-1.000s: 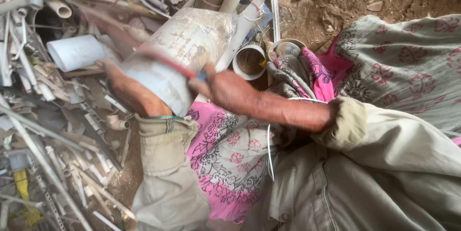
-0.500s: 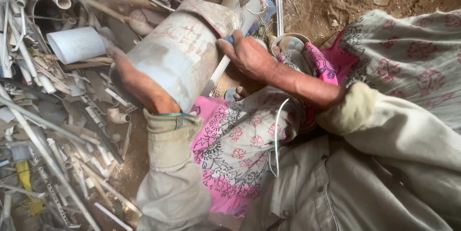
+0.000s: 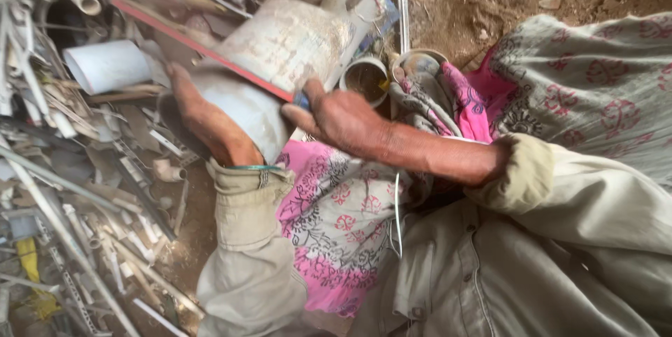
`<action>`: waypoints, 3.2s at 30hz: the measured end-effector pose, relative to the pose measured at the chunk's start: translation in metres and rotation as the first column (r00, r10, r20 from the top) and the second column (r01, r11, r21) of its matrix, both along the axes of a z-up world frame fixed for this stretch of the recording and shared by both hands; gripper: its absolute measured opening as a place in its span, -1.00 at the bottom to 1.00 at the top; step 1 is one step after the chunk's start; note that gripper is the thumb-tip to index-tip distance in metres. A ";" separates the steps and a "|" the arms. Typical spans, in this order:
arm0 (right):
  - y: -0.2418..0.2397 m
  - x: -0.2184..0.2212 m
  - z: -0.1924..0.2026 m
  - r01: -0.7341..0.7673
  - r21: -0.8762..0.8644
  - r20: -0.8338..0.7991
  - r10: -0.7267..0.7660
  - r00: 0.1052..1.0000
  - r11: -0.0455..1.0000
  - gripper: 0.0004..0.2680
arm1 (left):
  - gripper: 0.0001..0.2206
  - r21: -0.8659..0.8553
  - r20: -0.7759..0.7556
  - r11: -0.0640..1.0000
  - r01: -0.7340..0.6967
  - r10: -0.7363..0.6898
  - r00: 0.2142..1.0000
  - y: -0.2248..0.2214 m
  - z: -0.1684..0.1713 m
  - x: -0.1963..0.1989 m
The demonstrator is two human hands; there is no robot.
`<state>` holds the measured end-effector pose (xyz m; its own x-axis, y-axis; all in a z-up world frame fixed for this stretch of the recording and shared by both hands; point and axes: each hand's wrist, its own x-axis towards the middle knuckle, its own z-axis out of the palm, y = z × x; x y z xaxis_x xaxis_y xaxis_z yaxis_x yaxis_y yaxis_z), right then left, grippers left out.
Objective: The person uses a hacksaw blade to scrape the outer surface of a large PVC pipe section while sitting among a pile of scrap materials.
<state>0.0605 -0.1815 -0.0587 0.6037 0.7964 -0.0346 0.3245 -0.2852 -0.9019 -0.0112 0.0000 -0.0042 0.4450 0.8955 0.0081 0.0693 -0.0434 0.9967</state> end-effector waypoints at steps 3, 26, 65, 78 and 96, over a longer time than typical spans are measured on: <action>0.001 0.030 -0.019 0.060 -0.119 -0.124 -0.075 0.989 0.991 -0.64 | -0.40 0.145 -0.078 0.987 0.072 -0.061 0.995 0.008 -0.025 -0.013; -0.021 -0.004 -0.016 -0.055 0.044 -0.019 0.056 0.998 0.998 -0.68 | -0.45 0.034 -0.071 0.999 0.036 -0.034 0.997 0.003 -0.010 0.009; 0.007 -0.027 -0.070 -0.063 -0.114 0.117 0.076 0.990 0.992 -0.71 | -0.43 -0.147 0.026 0.986 -0.074 0.078 0.997 -0.010 0.033 0.020; 0.003 0.019 -0.064 0.057 0.021 0.171 -0.060 0.983 0.998 -0.74 | -0.49 0.007 -0.041 0.997 -0.071 0.071 0.997 -0.014 0.040 0.015; -0.013 0.011 -0.025 0.013 0.128 -0.036 -0.008 0.999 0.992 -0.66 | -0.46 -0.263 -0.027 0.959 0.103 -0.114 0.993 0.002 -0.008 -0.002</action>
